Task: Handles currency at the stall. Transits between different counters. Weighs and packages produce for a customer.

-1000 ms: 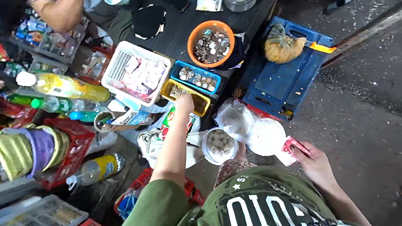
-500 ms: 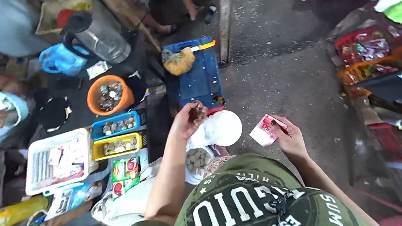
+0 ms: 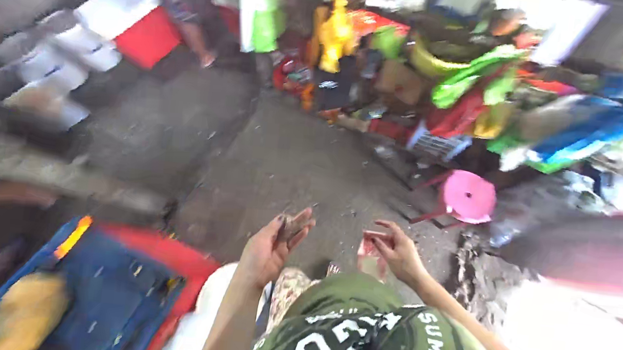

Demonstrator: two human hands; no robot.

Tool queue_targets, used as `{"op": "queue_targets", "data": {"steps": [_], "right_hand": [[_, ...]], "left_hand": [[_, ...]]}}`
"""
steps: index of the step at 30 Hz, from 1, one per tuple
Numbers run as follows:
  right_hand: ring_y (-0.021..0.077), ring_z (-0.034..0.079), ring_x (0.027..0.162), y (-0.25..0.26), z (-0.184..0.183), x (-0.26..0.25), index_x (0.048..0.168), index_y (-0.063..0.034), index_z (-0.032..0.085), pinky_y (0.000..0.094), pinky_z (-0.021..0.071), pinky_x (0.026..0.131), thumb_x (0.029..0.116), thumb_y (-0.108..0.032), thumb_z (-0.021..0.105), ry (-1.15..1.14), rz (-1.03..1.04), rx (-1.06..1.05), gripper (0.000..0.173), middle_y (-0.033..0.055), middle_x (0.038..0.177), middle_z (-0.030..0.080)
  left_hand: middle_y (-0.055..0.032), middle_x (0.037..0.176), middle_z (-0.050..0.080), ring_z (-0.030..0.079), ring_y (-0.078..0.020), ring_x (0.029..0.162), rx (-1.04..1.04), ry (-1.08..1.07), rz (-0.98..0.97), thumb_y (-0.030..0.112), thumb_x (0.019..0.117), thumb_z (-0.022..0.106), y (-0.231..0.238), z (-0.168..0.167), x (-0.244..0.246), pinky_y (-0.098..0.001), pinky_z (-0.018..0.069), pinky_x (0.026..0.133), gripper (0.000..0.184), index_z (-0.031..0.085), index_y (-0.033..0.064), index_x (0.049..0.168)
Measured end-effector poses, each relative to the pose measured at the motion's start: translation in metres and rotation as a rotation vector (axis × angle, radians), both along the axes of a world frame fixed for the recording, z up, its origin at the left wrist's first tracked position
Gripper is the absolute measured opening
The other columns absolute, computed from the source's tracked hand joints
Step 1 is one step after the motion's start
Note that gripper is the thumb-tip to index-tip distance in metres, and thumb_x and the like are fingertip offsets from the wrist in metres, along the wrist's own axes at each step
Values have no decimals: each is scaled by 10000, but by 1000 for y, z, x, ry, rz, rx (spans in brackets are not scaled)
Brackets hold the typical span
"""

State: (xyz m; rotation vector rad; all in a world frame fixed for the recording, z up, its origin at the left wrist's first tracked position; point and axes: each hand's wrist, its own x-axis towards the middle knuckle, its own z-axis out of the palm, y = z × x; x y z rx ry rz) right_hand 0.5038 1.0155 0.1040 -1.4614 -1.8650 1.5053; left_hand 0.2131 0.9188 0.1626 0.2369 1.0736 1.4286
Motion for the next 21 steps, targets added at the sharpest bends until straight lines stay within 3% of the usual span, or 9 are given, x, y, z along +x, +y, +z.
{"op": "queue_targets", "data": {"steps": [3, 6, 8, 11, 12, 16, 21], "right_hand": [[152, 727, 838, 7, 1, 37, 1527, -82, 442, 375, 606, 772, 978, -140, 573, 149, -200, -34, 567, 104, 1094, 756], [106, 698, 868, 21, 7, 56, 1345, -54, 642, 318, 596, 767, 972, -102, 568, 283, -296, -36, 382, 66, 1118, 735], [82, 698, 895, 39, 17, 60, 1270, -44, 688, 294, 595, 803, 986, -70, 538, 299, -318, 5, 322, 53, 1126, 736], [108, 708, 946, 80, 34, 63, 1238, -54, 718, 307, 590, 876, 995, -110, 550, 171, -310, 248, 301, 84, 1111, 741], [117, 703, 918, 96, 37, 63, 1214, -80, 738, 312, 588, 851, 1004, -174, 578, 96, -309, 362, 281, 81, 1068, 740], [144, 684, 802, 171, 45, 63, 1115, -129, 784, 355, 582, 731, 971, -360, 664, -39, -343, 585, 298, 59, 943, 731], [70, 685, 858, 264, 70, 77, 1019, -106, 806, 260, 565, 784, 921, -277, 721, 53, -410, 492, 215, 38, 981, 754]], "left_hand": [[-170, 1276, 703, 712, -248, 1144, 61, 68, -229, 89, 1106, 218, 50, 0, 36, -341, 588, 978, 375, 555, -15, 1232], [-156, 1236, 729, 730, -230, 1107, 54, 144, -402, 43, 1099, 324, 101, 6, 66, -328, 599, 955, 327, 620, -35, 1214], [-162, 1255, 716, 714, -241, 1132, 78, 181, -527, 40, 1090, 360, 134, 6, 83, -350, 589, 977, 314, 630, -50, 1223], [-151, 1268, 709, 701, -243, 1159, 119, 206, -675, 47, 1087, 393, 188, 5, 107, -370, 574, 1008, 289, 623, -32, 1245], [-144, 1253, 716, 705, -238, 1150, 134, 214, -711, 46, 1083, 412, 207, 5, 115, -374, 574, 1011, 273, 625, -23, 1240], [-97, 1057, 741, 735, -170, 953, 171, 279, -730, 15, 1049, 520, 286, 7, 153, -349, 618, 906, 199, 651, -30, 1192], [-96, 993, 742, 743, -163, 867, 217, 264, -706, -29, 1031, 531, 380, 18, 188, -349, 636, 843, 195, 622, -35, 1204]]}}
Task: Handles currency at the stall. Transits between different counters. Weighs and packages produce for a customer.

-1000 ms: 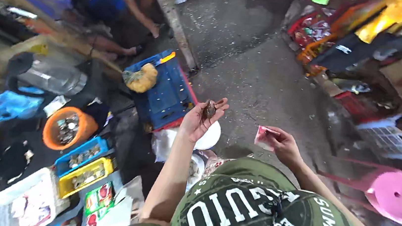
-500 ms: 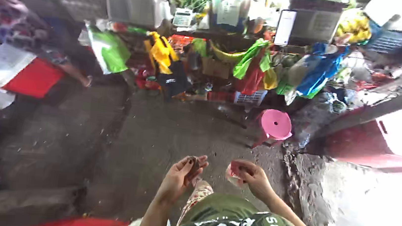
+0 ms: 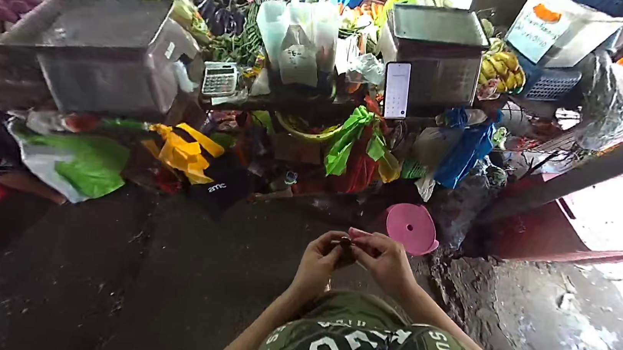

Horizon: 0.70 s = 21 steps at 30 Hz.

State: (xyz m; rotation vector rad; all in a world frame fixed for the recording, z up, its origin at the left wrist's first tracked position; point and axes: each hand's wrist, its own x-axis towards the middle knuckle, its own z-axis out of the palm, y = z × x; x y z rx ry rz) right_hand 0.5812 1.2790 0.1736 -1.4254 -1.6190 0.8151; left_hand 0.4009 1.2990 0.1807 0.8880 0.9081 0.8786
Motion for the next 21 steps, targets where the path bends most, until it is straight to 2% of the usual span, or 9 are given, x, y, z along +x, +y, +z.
{"op": "queue_targets", "data": {"steps": [2, 3, 5, 8, 11, 15, 18, 21], "right_hand": [[55, 682, 882, 35, 10, 12, 1035, -117, 811, 251, 563, 799, 912, -262, 737, -5, 43, 27, 203, 30, 1033, 762], [74, 687, 901, 50, 12, 19, 1051, -124, 810, 276, 572, 816, 911, -268, 745, -35, 64, 48, 211, 40, 1053, 760], [129, 662, 838, 74, 18, 29, 1055, -126, 808, 337, 563, 770, 895, -288, 755, -100, 69, 63, 234, 59, 962, 728], [148, 640, 781, 102, 25, 42, 1034, -125, 806, 353, 548, 724, 903, -304, 742, -141, 56, 65, 232, 64, 890, 697], [127, 656, 822, 127, 28, 56, 1009, -87, 786, 329, 559, 753, 905, -262, 733, -94, 50, -6, 210, 68, 929, 712], [29, 644, 802, 173, 33, 81, 971, -101, 776, 224, 551, 723, 913, -223, 730, 83, -16, -111, 143, -1, 934, 710], [19, 663, 813, 210, 45, 103, 941, -130, 776, 206, 562, 701, 891, -233, 745, 172, -65, -75, 118, -30, 961, 729], [19, 658, 792, 246, 60, 122, 939, -123, 782, 186, 558, 680, 879, -204, 772, 175, -21, 14, 101, -25, 953, 727]], "left_hand": [[-89, 1006, 733, 739, -164, 874, 1, 2, -28, -13, 1041, 519, 36, 7, 7, -350, 635, 838, 188, 592, -17, 1214], [-84, 1013, 722, 732, -161, 876, -7, 7, -44, 3, 1046, 517, 52, 8, 12, -350, 632, 834, 186, 578, -10, 1221], [-84, 1032, 696, 715, -157, 882, -33, 16, -88, 31, 1061, 502, 81, 11, 22, -352, 624, 832, 185, 547, -7, 1236], [-90, 1033, 678, 708, -154, 872, -73, 25, -155, 46, 1077, 468, 118, 19, 38, -352, 620, 825, 178, 511, -8, 1241], [-79, 1002, 661, 698, -139, 865, -141, 6, -187, 70, 1095, 428, 148, 22, 53, -336, 613, 839, 182, 499, -16, 1239], [-63, 999, 649, 693, -153, 912, -272, -134, -118, 109, 1127, 311, 193, 29, 74, -344, 597, 905, 235, 519, 19, 1191], [-88, 1018, 690, 723, -192, 939, -297, -235, -83, 211, 1146, 228, 226, 34, 90, -351, 608, 890, 355, 543, 50, 1123], [-44, 867, 659, 665, -132, 803, -322, -266, -51, 325, 1146, 225, 256, 41, 112, -264, 567, 774, 479, 577, 94, 918]]}}
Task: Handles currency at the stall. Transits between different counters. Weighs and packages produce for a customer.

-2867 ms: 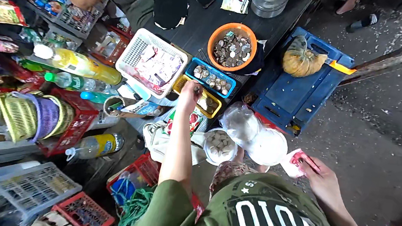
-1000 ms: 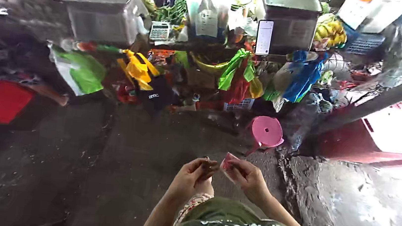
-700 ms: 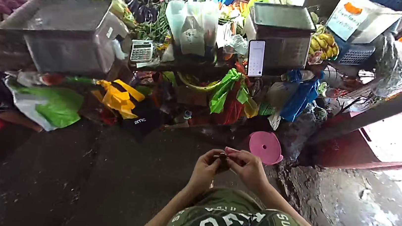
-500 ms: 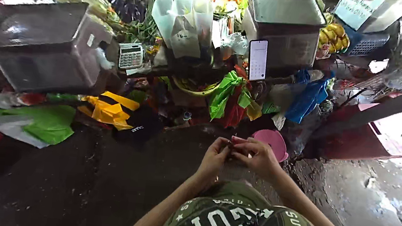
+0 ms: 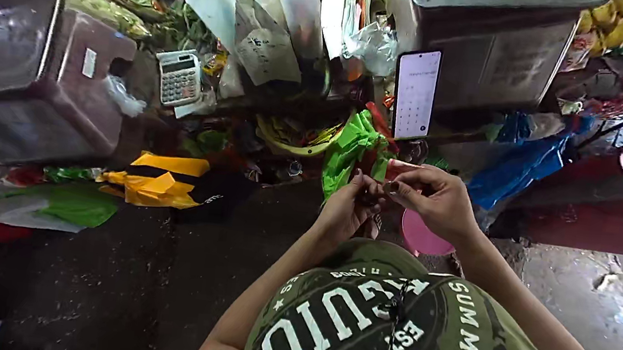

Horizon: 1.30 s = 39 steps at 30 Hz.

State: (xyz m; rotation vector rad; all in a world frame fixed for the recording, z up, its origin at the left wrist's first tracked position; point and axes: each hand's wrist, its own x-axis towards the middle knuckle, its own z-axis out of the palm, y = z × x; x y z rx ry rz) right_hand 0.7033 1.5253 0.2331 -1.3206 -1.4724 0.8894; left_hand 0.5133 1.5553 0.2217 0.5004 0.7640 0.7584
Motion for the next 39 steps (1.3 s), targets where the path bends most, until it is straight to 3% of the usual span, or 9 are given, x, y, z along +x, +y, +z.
{"op": "queue_targets", "data": {"steps": [8, 13, 17, 21, 23, 29, 32, 35, 39], "right_hand": [[62, 638, 813, 60, 20, 59, 1116, -174, 794, 279, 553, 703, 994, -252, 602, -369, 105, 115, 241, -15, 959, 696], [9, 681, 956, 69, 34, 96, 1318, -161, 678, 204, 583, 824, 1032, -182, 555, -69, 46, 90, 312, -42, 1177, 723], [23, 690, 974, 67, 38, 103, 1339, -102, 645, 194, 589, 852, 1025, -153, 602, 123, 72, 116, 322, -16, 1174, 725], [30, 698, 923, 68, 32, 105, 1350, -71, 625, 200, 600, 821, 1026, -171, 611, 125, -90, 181, 340, -10, 1097, 736], [-1, 653, 805, 67, 30, 109, 1349, -35, 610, 178, 579, 737, 1016, -139, 585, 74, -238, 207, 349, -40, 934, 690], [-63, 610, 731, 90, 8, 123, 1307, 24, 603, 108, 528, 684, 982, -145, 560, -64, -557, 175, 369, -33, 875, 675], [125, 682, 900, 114, -10, 126, 1248, 18, 660, 273, 569, 816, 964, -216, 560, -328, -706, 188, 381, 141, 1051, 715], [538, 549, 1229, 142, -28, 125, 1279, 80, 621, 648, 431, 1037, 912, -235, 557, -506, -848, 251, 488, 357, 1299, 577], [529, 469, 1357, 161, -59, 122, 1413, 56, 527, 658, 328, 1122, 997, -367, 415, -693, -968, 306, 603, 339, 1457, 495]], "left_hand": [[-111, 967, 692, 714, -176, 857, -86, -48, -70, 335, 1147, 242, 60, 16, 66, -300, 607, 815, 470, 586, 15, 1121], [48, 905, 659, 632, -35, 825, 347, 91, -217, 149, 1099, 392, 88, 21, 81, -214, 539, 784, 236, 622, 118, 1058], [61, 903, 638, 614, -9, 795, 694, 238, -395, 127, 1008, 626, 112, 36, 88, -205, 536, 742, 268, 579, 31, 1254], [55, 886, 697, 636, 32, 789, 935, 390, -543, 135, 1014, 630, 141, 67, 90, -180, 549, 746, 144, 705, 20, 1058], [37, 863, 682, 619, 9, 765, 1058, 495, -492, 146, 1022, 614, 170, 90, 83, -205, 543, 731, 150, 709, 33, 1052], [-30, 1057, 703, 668, -30, 955, 1295, 754, -46, 218, 1118, 412, 303, 207, 82, -288, 571, 901, 331, 646, 23, 1248], [-33, 961, 665, 582, -54, 763, 1317, 827, 84, 256, 1117, 428, 389, 241, 103, -271, 491, 697, 323, 661, 39, 1173], [-105, 1049, 690, 628, -145, 873, 1179, 893, 86, 287, 1069, 556, 468, 253, 120, -364, 517, 795, 314, 680, 19, 1177], [-238, 1264, 628, 627, -318, 1123, 922, 1007, -47, 264, 1006, 616, 540, 235, 127, -503, 513, 978, 457, 576, -47, 1338]]}}
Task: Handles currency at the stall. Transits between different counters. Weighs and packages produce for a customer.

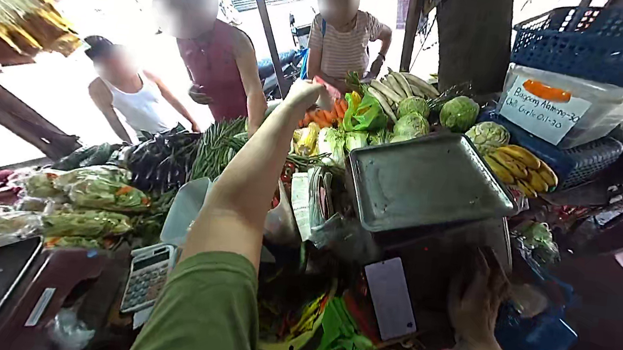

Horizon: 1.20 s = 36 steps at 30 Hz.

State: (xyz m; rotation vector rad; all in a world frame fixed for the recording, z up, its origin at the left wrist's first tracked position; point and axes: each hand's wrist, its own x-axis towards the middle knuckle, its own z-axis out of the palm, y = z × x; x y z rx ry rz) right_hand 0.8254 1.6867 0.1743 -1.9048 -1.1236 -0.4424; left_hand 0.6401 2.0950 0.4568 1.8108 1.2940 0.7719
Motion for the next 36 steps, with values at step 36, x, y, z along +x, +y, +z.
{"op": "queue_targets", "data": {"steps": [36], "right_hand": [[299, 503, 1320, -2, -16, 3, 1341, -63, 540, 383, 333, 1136, 1032, -343, 399, -93, -144, -3, 441, 228, 1348, 566]], "left_hand": [[-403, 1260, 591, 536, -591, 1258, 627, 629, -51, -70, 959, 551, 158, -52, 51, -731, 466, 978, 372, 550, -106, 1330]]}}
